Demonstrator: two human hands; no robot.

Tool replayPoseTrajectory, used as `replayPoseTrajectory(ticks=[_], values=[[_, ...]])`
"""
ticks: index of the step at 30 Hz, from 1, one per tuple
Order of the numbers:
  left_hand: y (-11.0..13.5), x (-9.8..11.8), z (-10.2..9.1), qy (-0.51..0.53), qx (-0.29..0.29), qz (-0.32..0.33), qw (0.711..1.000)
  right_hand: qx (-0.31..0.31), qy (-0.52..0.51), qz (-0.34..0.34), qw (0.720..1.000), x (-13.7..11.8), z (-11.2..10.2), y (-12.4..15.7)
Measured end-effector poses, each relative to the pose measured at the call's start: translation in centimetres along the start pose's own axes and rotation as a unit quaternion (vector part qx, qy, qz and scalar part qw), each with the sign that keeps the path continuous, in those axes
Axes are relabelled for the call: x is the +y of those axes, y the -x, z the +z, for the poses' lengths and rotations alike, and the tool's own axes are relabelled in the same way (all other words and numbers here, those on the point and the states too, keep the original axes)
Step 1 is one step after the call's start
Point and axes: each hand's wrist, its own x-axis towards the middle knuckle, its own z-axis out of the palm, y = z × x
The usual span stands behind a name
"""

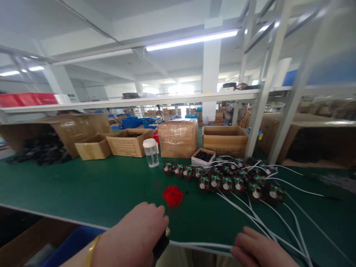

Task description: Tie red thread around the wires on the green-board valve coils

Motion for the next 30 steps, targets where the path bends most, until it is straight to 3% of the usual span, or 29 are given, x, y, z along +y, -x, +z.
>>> replayPoseTrajectory(ticks=[2,5,8,10,15,19,24,30], values=[[-3.7,1.3,1.1,-0.056,0.0,0.039,0.998,0.058,0.098,0.066,0.991,-0.9,-1.9,-0.4],[-9.0,4.0,3.3,-0.136,0.079,0.055,0.986,0.111,0.207,0.134,0.963,-2.2,-2.4,-2.9],[-12.8,6.4,5.2,-0.151,0.104,0.068,0.981,0.138,0.268,0.124,0.945,-1.7,-1.4,-6.1],[-14.0,7.0,6.3,-0.154,0.123,0.087,0.976,0.158,0.283,0.117,0.939,-0.7,-0.6,-7.8],[-13.5,4.7,8.9,-0.111,0.173,0.109,0.973,0.172,0.285,0.109,0.937,1.9,0.8,-9.8],[-11.4,1.8,10.1,0.087,0.167,0.077,0.979,0.164,0.273,0.104,0.942,3.0,2.6,-10.2],[-10.5,0.4,11.7,0.276,0.186,-0.024,0.943,0.181,0.261,0.088,0.944,3.7,5.0,-10.4],[-11.5,0.9,13.4,0.388,0.195,-0.031,0.9,0.192,0.248,0.078,0.946,4.3,5.5,-10.2]])
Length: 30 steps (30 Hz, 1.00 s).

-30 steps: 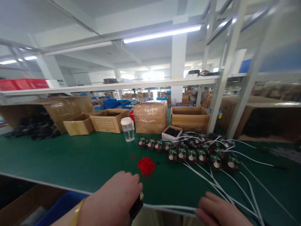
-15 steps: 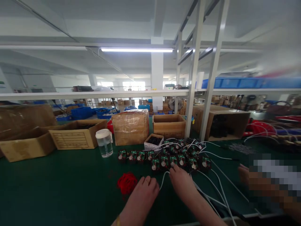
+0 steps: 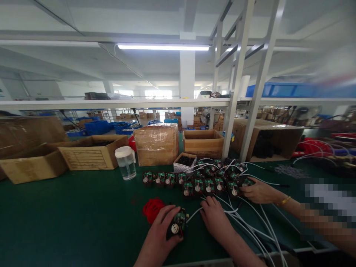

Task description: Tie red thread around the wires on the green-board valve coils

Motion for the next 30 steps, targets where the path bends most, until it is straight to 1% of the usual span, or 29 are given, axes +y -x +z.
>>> replayPoseTrajectory(ticks=[4,8,12,16,20,25,27,28,30], values=[[0.0,0.2,1.5,0.03,0.034,0.004,0.999,0.001,-0.012,0.002,1.0,0.2,0.1,0.0],[0.0,0.5,3.2,0.019,0.074,0.006,0.997,0.006,-0.043,0.005,0.999,0.4,0.3,-0.3],[-0.3,1.0,4.3,0.006,0.071,0.003,0.997,0.009,-0.053,0.009,0.999,1.0,0.6,-0.6],[-0.6,1.2,4.7,-0.002,0.068,0.009,0.998,0.027,-0.056,0.007,0.998,1.7,1.2,-0.7],[-0.5,1.3,4.9,0.0,0.089,0.02,0.996,0.044,-0.055,-0.015,0.997,2.4,2.1,-0.6],[-0.4,2.0,5.4,0.014,0.094,-0.013,0.995,0.068,-0.058,-0.03,0.996,3.0,3.1,-0.3],[-0.1,1.8,5.5,0.024,0.096,-0.005,0.995,0.074,-0.074,-0.034,0.994,3.1,3.3,0.0],[0.2,1.4,5.6,0.027,0.107,0.004,0.994,0.078,-0.082,-0.032,0.993,3.2,3.4,0.1],[1.1,0.1,5.2,0.027,0.157,0.006,0.987,0.088,-0.097,-0.023,0.991,3.2,3.3,0.4]])
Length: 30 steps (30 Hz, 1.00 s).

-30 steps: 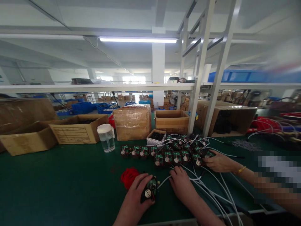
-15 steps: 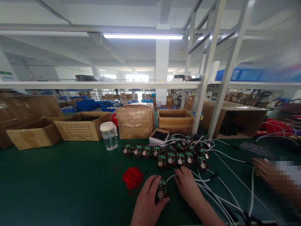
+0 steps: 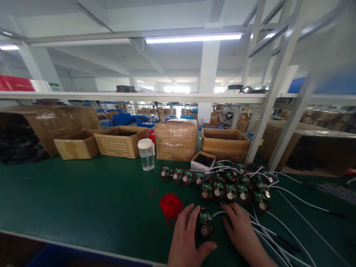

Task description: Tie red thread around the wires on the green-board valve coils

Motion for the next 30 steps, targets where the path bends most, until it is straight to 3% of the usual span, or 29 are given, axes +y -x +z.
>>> replayPoseTrajectory(ticks=[2,4,7,10,15,20,25,30], values=[[0.6,-1.6,-1.3,-0.016,0.059,-0.039,0.997,0.01,-0.014,0.012,1.0,-0.1,-0.2,0.1],[0.7,-2.9,-3.2,-0.048,0.083,-0.086,0.992,0.015,-0.033,0.026,0.999,-0.4,-0.4,0.1],[-0.3,-3.7,-6.2,-0.12,0.054,-0.096,0.987,0.025,-0.061,0.044,0.997,-0.9,-0.8,-0.2],[-2.3,-3.3,-8.0,-0.195,0.009,-0.07,0.978,0.042,-0.071,0.044,0.996,-1.2,-0.9,-0.4],[-5.1,-2.6,-8.1,-0.277,-0.06,-0.034,0.958,0.048,-0.067,0.036,0.996,-1.0,-0.8,-0.4],[-6.2,-2.8,-7.3,-0.312,-0.097,-0.018,0.945,0.039,-0.07,0.036,0.996,-0.7,-0.6,-0.4],[-6.4,-2.7,-6.9,-0.313,-0.096,-0.03,0.945,0.032,-0.074,0.033,0.996,-0.8,-0.7,-0.5],[-6.1,-1.3,-8.4,-0.244,-0.076,-0.061,0.965,0.041,-0.085,0.026,0.995,-1.1,-0.9,-0.4]])
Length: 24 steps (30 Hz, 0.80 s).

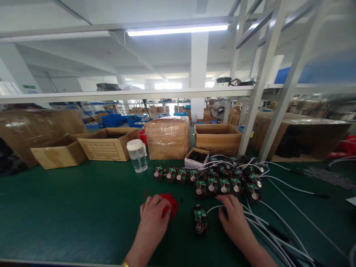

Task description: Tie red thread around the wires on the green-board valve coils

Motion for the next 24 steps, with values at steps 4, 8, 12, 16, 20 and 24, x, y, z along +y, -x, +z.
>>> replayPoseTrajectory(ticks=[4,8,12,16,20,24], values=[[0.6,0.0,-2.7,0.092,0.005,0.015,0.996,-0.002,-0.012,0.003,1.0,0.2,0.1,-0.1],[1.1,0.5,-5.2,0.198,-0.031,0.0,0.98,0.004,-0.047,0.009,0.999,-0.1,-0.3,-0.4],[1.3,1.9,-7.0,0.26,-0.081,-0.025,0.962,0.006,-0.143,0.018,0.99,-2.5,-2.0,-1.1],[1.2,3.4,-7.6,0.303,-0.126,-0.013,0.945,-0.08,-0.281,0.019,0.956,-6.5,-4.6,-2.2],[1.1,4.8,-7.0,0.317,-0.171,0.009,0.933,-0.153,-0.375,0.03,0.914,-9.2,-6.4,-3.4],[1.2,6.1,-6.2,0.324,-0.193,0.02,0.926,-0.2,-0.419,0.037,0.885,-9.7,-6.7,-3.6]])
